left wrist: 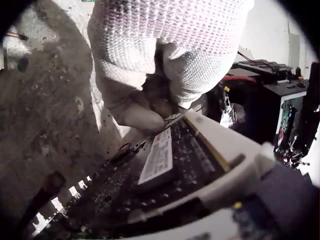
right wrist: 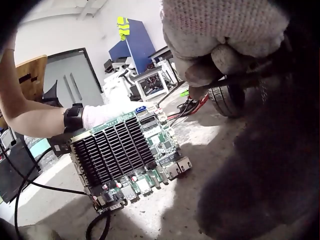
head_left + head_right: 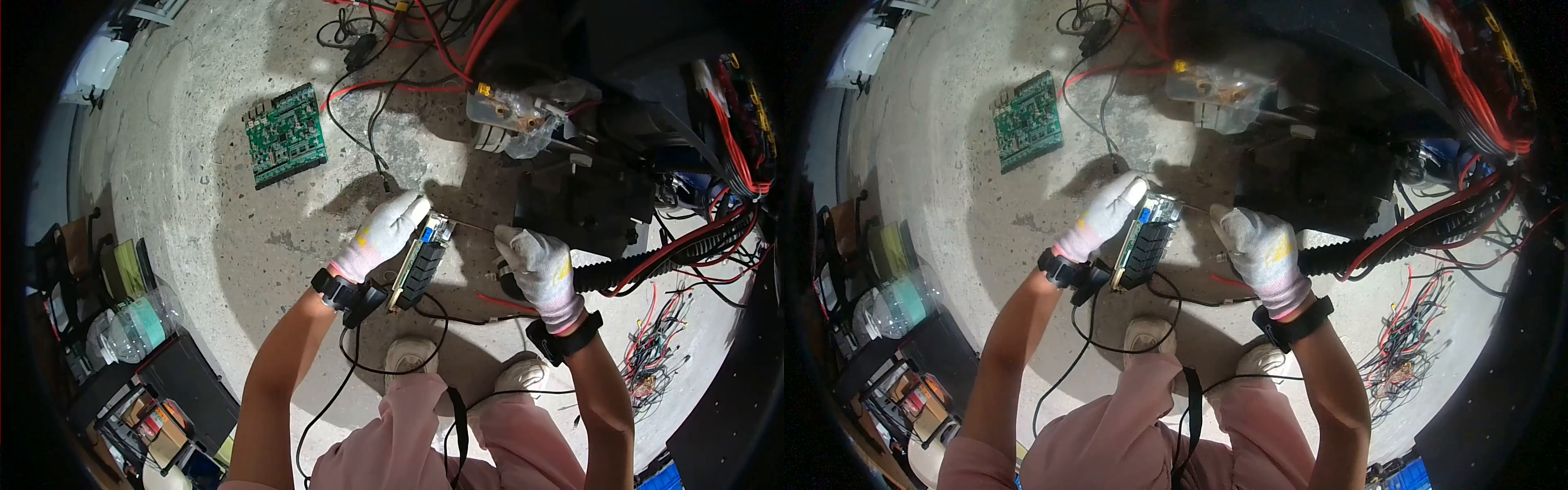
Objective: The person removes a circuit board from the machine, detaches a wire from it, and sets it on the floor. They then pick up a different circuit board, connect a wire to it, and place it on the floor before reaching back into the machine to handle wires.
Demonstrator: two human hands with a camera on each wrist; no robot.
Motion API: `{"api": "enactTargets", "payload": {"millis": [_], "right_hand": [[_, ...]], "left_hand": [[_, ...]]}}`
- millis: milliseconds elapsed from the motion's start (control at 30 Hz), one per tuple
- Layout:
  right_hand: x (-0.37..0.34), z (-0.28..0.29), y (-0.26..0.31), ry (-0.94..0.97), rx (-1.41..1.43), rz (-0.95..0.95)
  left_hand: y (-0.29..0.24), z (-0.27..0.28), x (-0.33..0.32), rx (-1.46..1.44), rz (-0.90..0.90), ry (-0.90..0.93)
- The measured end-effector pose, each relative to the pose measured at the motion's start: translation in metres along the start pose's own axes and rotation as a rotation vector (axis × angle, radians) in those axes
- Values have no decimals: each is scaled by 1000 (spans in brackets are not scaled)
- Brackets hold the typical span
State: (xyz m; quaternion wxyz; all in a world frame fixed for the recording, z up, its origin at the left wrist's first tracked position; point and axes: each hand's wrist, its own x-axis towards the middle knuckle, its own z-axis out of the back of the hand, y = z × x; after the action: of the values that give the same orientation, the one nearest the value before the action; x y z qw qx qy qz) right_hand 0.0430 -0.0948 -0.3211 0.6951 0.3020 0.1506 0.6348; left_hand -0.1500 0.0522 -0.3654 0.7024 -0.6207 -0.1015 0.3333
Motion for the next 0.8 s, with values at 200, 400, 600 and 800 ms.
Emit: {"api": "enactTargets", "payload": {"millis": [200,400,600,800], "right_hand": [[1,2,0,55,-103,49],[0,1,1,76,-48,-38],[0,1,2,68,-53,-60],[0,-3,-2,-6,-33,20]], "left_hand": [[-5,3,-3,-224,61,14],[-3,5,-1,-181,37,96],[-11,5,0,-89,58,25],[-8,5,-1,-131,-6,85]]}}
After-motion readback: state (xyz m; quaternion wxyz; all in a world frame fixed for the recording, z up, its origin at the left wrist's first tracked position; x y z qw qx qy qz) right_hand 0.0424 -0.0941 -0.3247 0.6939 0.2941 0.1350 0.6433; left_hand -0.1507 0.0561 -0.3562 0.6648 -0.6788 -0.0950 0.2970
